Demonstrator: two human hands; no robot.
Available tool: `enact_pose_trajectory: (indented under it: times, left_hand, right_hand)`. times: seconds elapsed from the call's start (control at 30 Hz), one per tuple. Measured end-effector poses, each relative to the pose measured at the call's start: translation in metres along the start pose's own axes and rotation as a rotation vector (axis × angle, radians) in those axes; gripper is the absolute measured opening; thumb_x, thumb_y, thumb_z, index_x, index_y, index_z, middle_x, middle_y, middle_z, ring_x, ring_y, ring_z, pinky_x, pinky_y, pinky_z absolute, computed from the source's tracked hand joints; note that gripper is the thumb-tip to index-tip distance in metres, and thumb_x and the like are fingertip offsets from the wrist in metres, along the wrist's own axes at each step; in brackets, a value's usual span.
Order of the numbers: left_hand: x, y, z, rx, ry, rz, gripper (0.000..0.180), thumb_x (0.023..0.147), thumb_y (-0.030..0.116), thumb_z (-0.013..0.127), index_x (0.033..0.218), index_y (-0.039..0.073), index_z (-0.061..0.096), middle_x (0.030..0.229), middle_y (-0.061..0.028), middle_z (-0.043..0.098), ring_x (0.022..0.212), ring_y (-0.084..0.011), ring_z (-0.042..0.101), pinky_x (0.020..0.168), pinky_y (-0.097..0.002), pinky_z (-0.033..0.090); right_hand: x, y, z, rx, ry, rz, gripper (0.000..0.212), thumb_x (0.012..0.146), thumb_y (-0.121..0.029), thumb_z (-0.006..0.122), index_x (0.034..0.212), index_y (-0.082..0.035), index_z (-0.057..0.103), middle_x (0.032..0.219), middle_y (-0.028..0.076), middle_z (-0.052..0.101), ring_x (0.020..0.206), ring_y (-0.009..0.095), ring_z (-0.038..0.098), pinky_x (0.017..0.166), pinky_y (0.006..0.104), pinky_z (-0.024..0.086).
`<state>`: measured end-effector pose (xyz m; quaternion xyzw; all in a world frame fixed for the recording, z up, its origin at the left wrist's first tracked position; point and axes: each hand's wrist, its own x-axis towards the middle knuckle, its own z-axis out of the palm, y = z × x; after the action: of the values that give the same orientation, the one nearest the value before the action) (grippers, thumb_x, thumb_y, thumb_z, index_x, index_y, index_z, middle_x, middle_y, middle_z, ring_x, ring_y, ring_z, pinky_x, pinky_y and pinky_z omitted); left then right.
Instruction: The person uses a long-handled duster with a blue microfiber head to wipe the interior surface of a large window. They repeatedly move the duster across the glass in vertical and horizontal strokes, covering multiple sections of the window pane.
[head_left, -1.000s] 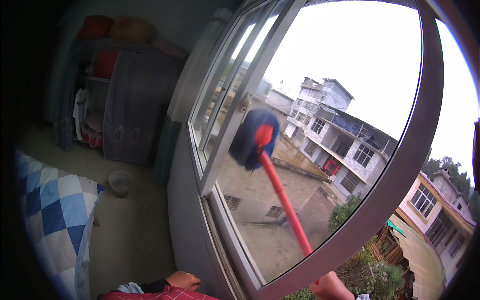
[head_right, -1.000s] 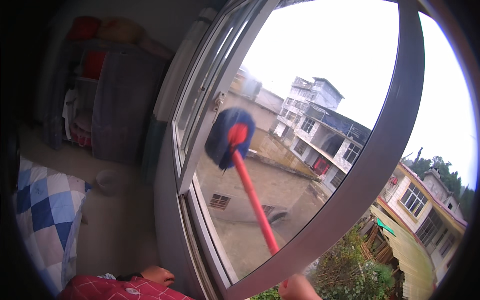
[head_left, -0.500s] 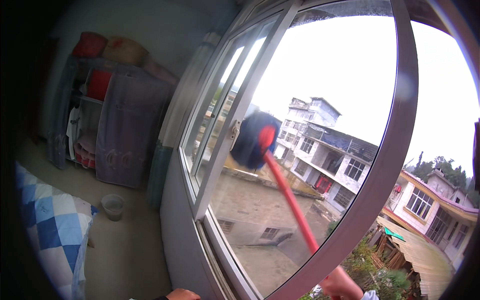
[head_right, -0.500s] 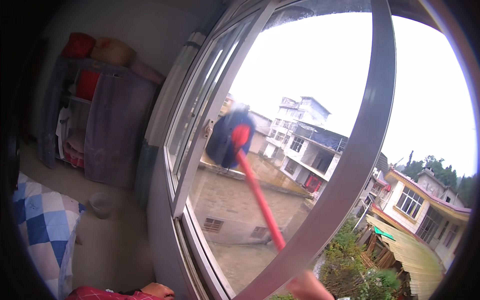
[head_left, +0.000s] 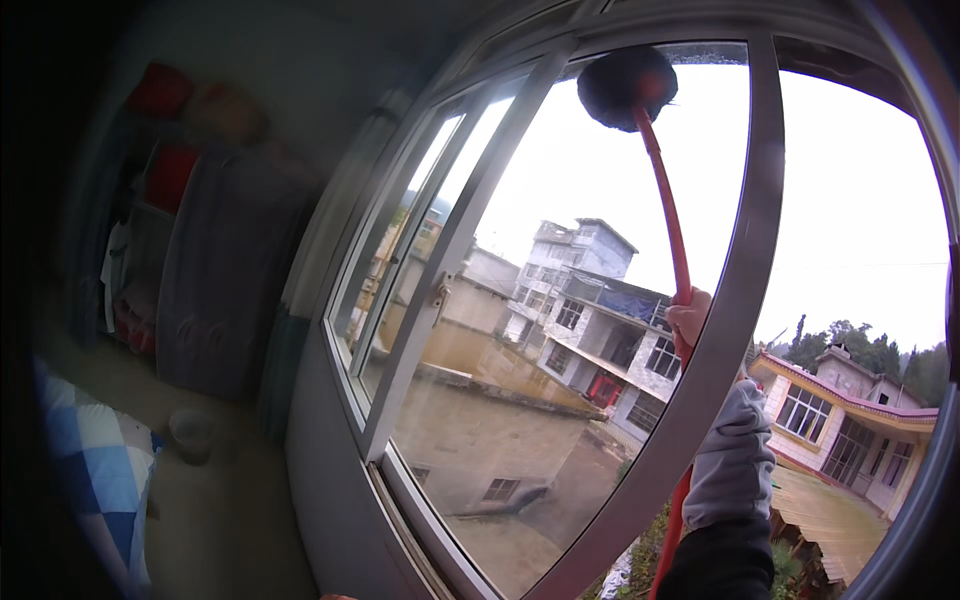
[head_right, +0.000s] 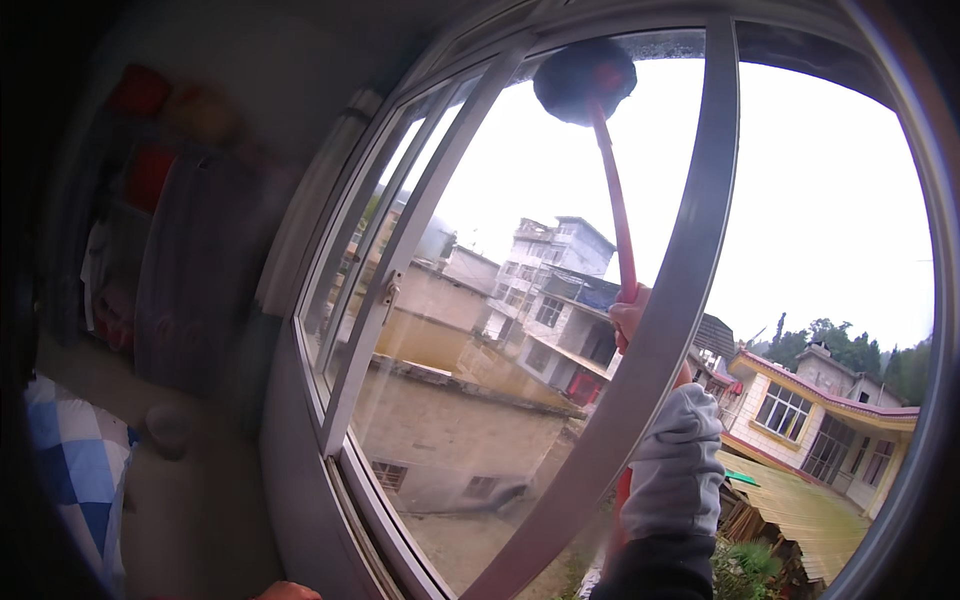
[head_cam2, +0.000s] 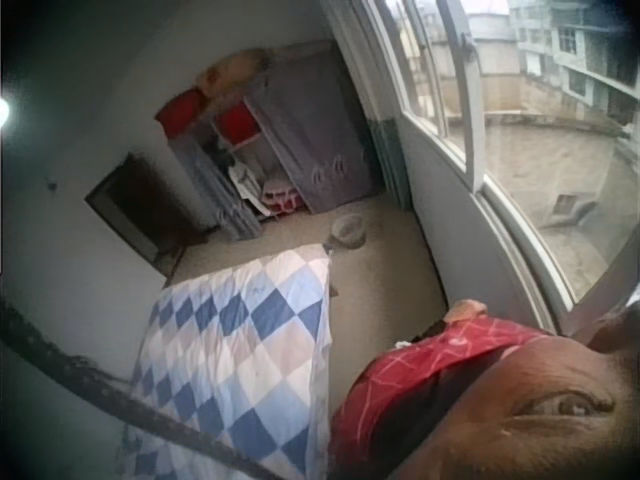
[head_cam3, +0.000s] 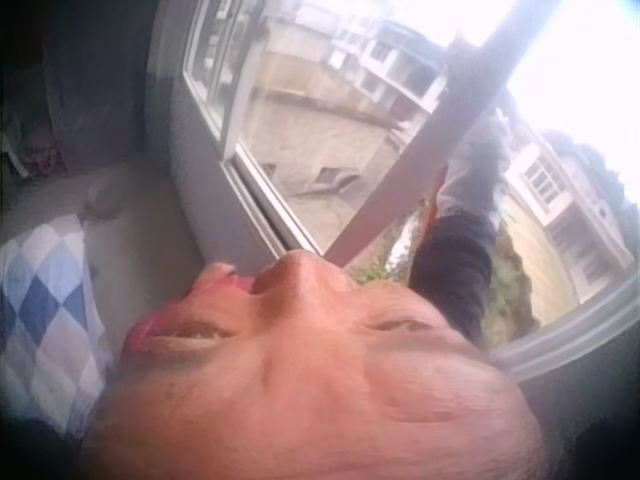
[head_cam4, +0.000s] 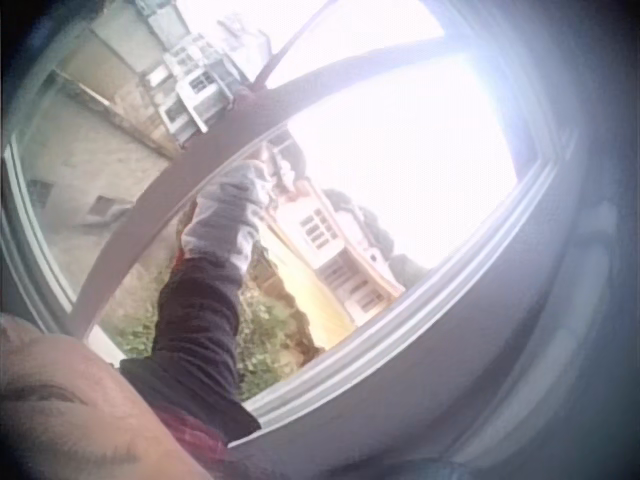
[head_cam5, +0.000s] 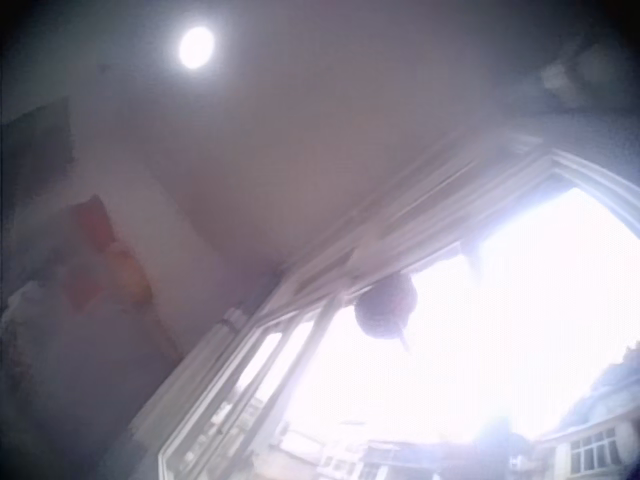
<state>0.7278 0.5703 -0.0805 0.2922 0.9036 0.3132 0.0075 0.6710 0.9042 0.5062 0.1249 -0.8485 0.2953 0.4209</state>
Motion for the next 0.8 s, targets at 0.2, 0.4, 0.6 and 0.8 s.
enact_pose_trajectory:
  times: [0.2, 0.4, 0.6, 0.8]
  left_hand:
    - [-0.001, 0.004, -0.005, 0.02, 0.016, -0.007, 0.025, 0.083, 0.032, 0.056, 0.09, 0.01, 0.065, 0.088, -0.0123, 0.067, 0.082, -0.0334, 0.064, 0.07, -0.0441, 0.052]
    - [-0.002, 0.01, -0.009, 0.041, 0.021, -0.006, 0.026, 0.082, 0.033, 0.057, 0.091, 0.01, 0.066, 0.088, -0.0125, 0.067, 0.083, -0.0334, 0.064, 0.071, -0.0442, 0.052]
    - [-0.002, 0.022, -0.012, 0.054, 0.019, 0.023, 0.027, 0.081, 0.034, 0.057, 0.091, 0.01, 0.066, 0.089, -0.0126, 0.067, 0.084, -0.0335, 0.064, 0.071, -0.0443, 0.052]
    - [0.003, 0.03, -0.008, 0.067, 0.011, 0.04, 0.028, 0.081, 0.035, 0.057, 0.091, 0.011, 0.066, 0.089, -0.0128, 0.067, 0.085, -0.0335, 0.064, 0.072, -0.0444, 0.052]
  right_hand:
    - [0.026, 0.005, 0.02, 0.056, -0.037, 0.016, 0.007, 0.075, -0.004, 0.056, 0.078, 0.0, 0.051, 0.054, 0.004, 0.049, 0.036, 0.014, 0.049, 0.032, 0.0283, 0.039]
    - [0.025, 0.006, 0.026, 0.03, -0.023, 0.045, 0.004, 0.078, -0.004, 0.056, 0.081, -0.001, 0.056, 0.055, 0.004, 0.052, 0.039, 0.013, 0.051, 0.035, 0.0294, 0.039]
    - [-0.031, 0.026, -0.005, 0.414, 0.048, -0.309, 0.007, 0.082, -0.001, 0.056, 0.088, 0.0, 0.059, 0.059, 0.006, 0.057, 0.042, 0.012, 0.054, 0.038, 0.03, 0.042]
    - [-0.118, 0.027, -0.073, 0.093, 0.17, -0.075, 0.006, 0.078, 0.006, 0.049, 0.079, 0.0, 0.046, 0.055, 0.005, 0.049, 0.034, 0.013, 0.049, 0.029, 0.0266, 0.038]
